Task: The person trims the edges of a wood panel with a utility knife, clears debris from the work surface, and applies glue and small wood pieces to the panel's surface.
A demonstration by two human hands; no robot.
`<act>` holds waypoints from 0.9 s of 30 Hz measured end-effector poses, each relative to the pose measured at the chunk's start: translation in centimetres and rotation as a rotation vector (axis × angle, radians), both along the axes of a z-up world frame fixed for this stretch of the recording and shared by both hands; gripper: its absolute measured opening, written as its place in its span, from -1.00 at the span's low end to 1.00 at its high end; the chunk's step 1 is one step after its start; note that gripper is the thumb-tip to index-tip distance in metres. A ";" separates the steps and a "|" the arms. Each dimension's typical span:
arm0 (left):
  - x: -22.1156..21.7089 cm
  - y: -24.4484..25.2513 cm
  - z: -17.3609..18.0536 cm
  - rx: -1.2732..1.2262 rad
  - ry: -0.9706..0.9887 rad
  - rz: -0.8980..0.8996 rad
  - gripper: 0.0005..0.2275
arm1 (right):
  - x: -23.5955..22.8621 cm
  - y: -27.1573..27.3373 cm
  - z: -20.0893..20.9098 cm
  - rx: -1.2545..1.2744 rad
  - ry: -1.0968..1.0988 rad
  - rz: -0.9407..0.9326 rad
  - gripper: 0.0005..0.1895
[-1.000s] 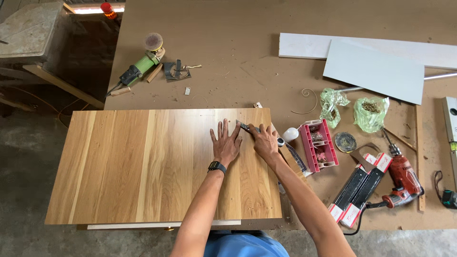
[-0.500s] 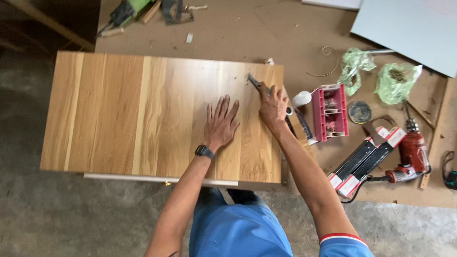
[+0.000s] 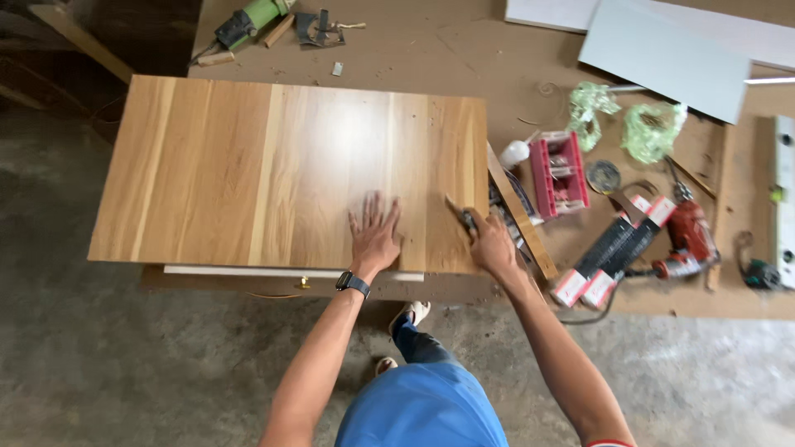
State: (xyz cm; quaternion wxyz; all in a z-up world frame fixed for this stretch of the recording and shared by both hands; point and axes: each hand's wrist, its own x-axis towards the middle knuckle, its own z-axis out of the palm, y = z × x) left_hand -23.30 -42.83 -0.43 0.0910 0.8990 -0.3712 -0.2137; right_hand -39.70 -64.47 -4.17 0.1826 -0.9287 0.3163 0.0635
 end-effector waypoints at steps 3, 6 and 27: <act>-2.2 1.2 0.4 -0.023 -0.033 0.079 -0.38 | -3.4 4.3 1.8 -0.096 0.013 0.115 -0.31; -3.5 2.2 0.2 -0.057 -0.013 0.121 -0.42 | -4.7 7.4 1.2 -0.128 0.003 0.138 -0.37; -3.4 2.4 -1.6 0.070 0.071 0.168 -0.14 | -3.5 7.6 -0.7 -0.280 0.045 0.325 -0.29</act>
